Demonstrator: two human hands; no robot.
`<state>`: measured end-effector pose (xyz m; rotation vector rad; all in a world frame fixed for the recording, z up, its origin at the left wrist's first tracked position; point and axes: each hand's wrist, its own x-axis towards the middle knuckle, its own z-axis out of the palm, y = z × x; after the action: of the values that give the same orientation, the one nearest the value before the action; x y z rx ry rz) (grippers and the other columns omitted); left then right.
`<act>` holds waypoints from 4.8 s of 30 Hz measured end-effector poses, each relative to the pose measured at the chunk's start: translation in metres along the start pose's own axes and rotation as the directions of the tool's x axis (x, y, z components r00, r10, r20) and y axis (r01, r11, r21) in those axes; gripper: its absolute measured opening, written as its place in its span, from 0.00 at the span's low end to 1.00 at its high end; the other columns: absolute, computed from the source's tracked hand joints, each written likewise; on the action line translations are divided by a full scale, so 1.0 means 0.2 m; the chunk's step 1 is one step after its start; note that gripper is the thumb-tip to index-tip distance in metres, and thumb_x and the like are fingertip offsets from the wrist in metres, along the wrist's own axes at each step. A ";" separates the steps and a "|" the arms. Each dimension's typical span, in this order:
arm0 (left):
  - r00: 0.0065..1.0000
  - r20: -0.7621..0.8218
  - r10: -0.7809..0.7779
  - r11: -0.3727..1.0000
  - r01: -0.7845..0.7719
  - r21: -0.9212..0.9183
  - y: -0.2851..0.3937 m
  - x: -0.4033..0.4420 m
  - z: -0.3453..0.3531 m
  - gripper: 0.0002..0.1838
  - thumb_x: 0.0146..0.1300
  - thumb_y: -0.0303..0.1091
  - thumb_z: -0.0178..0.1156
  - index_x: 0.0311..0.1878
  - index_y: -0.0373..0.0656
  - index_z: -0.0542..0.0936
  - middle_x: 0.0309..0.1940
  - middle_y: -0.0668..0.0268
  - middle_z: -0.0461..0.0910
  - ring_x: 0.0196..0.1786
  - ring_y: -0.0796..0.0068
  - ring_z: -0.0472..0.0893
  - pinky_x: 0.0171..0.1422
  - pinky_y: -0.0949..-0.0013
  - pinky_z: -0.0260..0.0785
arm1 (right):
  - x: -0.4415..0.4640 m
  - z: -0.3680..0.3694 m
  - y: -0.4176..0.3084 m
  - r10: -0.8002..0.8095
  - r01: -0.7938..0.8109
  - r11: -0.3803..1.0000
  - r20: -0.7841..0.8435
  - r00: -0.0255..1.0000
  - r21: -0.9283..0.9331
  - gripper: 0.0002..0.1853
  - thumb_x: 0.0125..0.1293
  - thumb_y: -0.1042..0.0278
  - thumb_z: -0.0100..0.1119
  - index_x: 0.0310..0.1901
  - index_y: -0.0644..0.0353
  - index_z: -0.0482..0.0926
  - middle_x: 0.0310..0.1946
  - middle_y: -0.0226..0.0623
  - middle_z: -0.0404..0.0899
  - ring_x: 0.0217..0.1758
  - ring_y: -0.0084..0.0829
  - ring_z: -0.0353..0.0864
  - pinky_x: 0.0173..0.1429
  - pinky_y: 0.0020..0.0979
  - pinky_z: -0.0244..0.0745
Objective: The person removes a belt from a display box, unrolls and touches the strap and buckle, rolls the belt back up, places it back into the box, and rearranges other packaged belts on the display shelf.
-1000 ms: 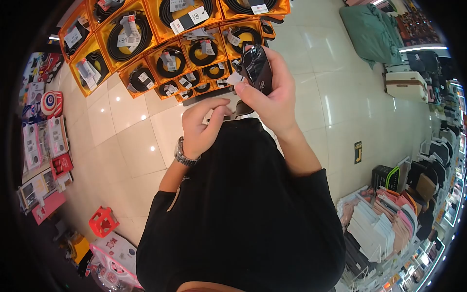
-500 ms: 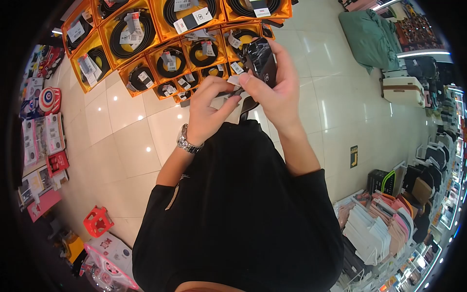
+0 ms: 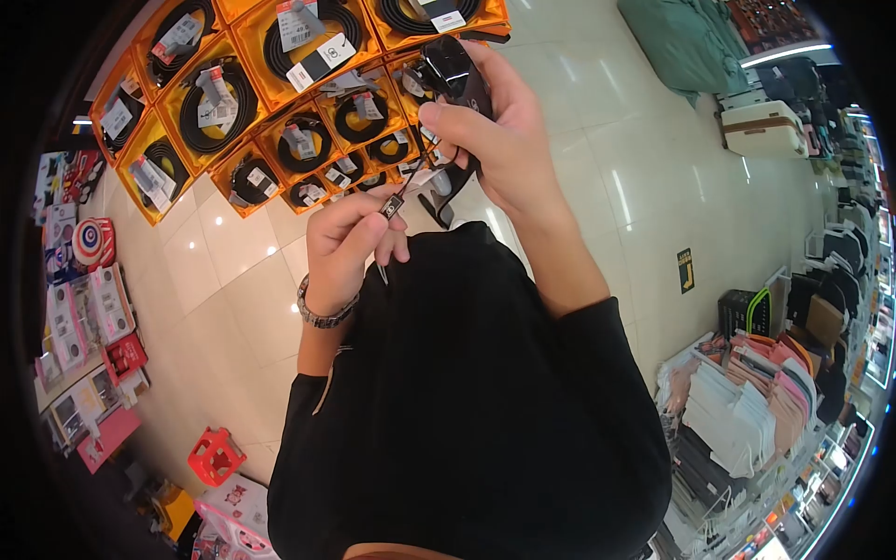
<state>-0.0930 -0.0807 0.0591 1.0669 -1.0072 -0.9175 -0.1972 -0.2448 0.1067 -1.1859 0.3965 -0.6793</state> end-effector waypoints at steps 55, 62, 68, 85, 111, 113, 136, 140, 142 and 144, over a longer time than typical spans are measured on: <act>0.927 -0.372 0.052 0.988 -0.102 -0.116 -0.16 -0.20 0.03 0.21 0.60 0.51 0.55 0.42 0.40 0.70 0.26 0.59 0.76 0.31 0.65 0.77 0.41 0.64 0.70 | -0.08 0.66 -0.08 -0.115 0.785 0.546 0.902 0.415 -0.292 0.34 0.53 0.53 0.66 0.59 0.59 0.67 0.37 0.39 0.79 0.45 0.40 0.78 0.45 0.38 0.73; 0.729 -0.673 0.123 0.819 -0.457 -0.347 0.02 -0.20 -0.05 0.11 0.67 0.42 0.50 0.38 0.44 0.67 0.24 0.63 0.73 0.28 0.71 0.74 0.42 0.66 0.69 | -0.04 0.35 0.12 -0.065 0.384 0.900 0.806 0.588 -0.208 0.52 0.40 0.51 0.78 0.66 0.64 0.60 0.61 0.44 0.67 0.65 0.42 0.68 0.67 0.39 0.63; 0.682 -0.727 0.077 0.749 -0.521 -0.410 -0.02 -0.29 -0.17 0.10 0.68 0.40 0.44 0.32 0.46 0.64 0.16 0.71 0.64 0.14 0.81 0.58 0.38 0.71 0.64 | -0.09 0.20 0.77 0.191 0.254 0.868 0.758 0.623 -0.427 0.32 0.51 0.62 0.70 0.58 0.59 0.68 0.44 0.47 0.80 0.47 0.46 0.81 0.51 0.37 0.74; 0.461 -0.886 0.052 0.224 -0.870 -0.439 0.06 -0.89 -0.68 0.10 0.69 0.33 0.46 0.30 0.44 0.69 0.15 0.71 0.56 0.19 0.79 0.54 0.38 0.71 0.58 | -0.08 -0.71 1.22 0.455 0.338 0.454 0.541 0.708 -0.824 0.17 0.45 0.66 0.65 0.36 0.62 0.73 0.32 0.48 0.77 0.39 0.51 0.78 0.44 0.41 0.74; -0.187 -0.864 -0.468 0.818 -0.461 -0.344 -0.99 -1.55 -0.97 0.13 0.63 0.31 0.50 0.48 0.35 0.74 0.38 0.57 0.78 0.41 0.67 0.77 0.50 0.62 0.72 | -0.04 0.34 -0.10 -0.336 0.268 0.941 0.485 0.808 0.205 0.11 0.53 0.75 0.68 0.29 0.66 0.73 0.25 0.37 0.74 0.24 0.28 0.74 0.31 0.28 0.70; -0.079 -0.839 -0.539 0.796 -0.372 -0.477 -1.07 -1.62 -0.99 0.13 0.63 0.34 0.50 0.48 0.37 0.71 0.38 0.56 0.77 0.40 0.65 0.77 0.45 0.61 0.73 | -0.05 0.53 -0.22 -0.197 0.113 0.976 0.533 0.823 0.187 0.10 0.57 0.77 0.64 0.37 0.63 0.71 0.26 0.31 0.72 0.26 0.22 0.73 0.33 0.24 0.70; 0.548 -0.602 0.581 0.768 -0.123 0.629 0.51 -0.46 -0.10 0.19 0.49 0.24 0.61 0.46 0.30 0.76 0.37 0.62 0.78 0.38 0.75 0.78 0.44 0.76 0.69 | -0.03 0.69 -0.11 -0.044 0.080 0.997 0.866 0.498 0.004 0.35 0.44 0.88 0.60 0.56 0.59 0.59 0.36 0.34 0.76 0.35 0.19 0.74 0.39 0.21 0.66; 0.313 -0.696 0.646 0.761 -0.187 0.622 0.53 -0.39 -0.16 0.19 0.56 0.36 0.52 0.44 0.29 0.73 0.34 0.57 0.78 0.35 0.71 0.79 0.40 0.73 0.72 | -0.03 0.55 0.03 0.028 0.061 0.995 0.836 0.549 -0.073 0.30 0.47 0.82 0.68 0.54 0.64 0.68 0.35 0.31 0.76 0.39 0.20 0.77 0.45 0.21 0.70; 0.219 -0.707 0.672 0.727 -0.373 0.576 0.56 -0.37 -0.18 0.17 0.53 0.27 0.52 0.45 0.28 0.73 0.34 0.59 0.77 0.36 0.74 0.78 0.42 0.75 0.71 | 0.00 0.43 0.19 -0.081 0.238 0.969 0.822 0.564 -0.067 0.20 0.49 0.74 0.71 0.44 0.63 0.75 0.27 0.29 0.75 0.33 0.19 0.76 0.39 0.23 0.70; 0.189 -0.693 0.696 0.700 -0.396 0.595 0.61 -0.36 -0.20 0.19 0.49 0.24 0.48 0.46 0.27 0.72 0.34 0.57 0.77 0.33 0.71 0.79 0.40 0.73 0.72 | 0.04 0.30 0.28 -0.030 0.261 0.951 0.791 0.612 -0.166 0.16 0.49 0.73 0.72 0.39 0.63 0.77 0.29 0.28 0.76 0.35 0.19 0.77 0.41 0.24 0.72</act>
<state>-0.0618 0.0261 0.1561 1.0729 -0.4761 0.5087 -0.1394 -0.1953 0.0752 -1.6651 -0.3846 -0.1791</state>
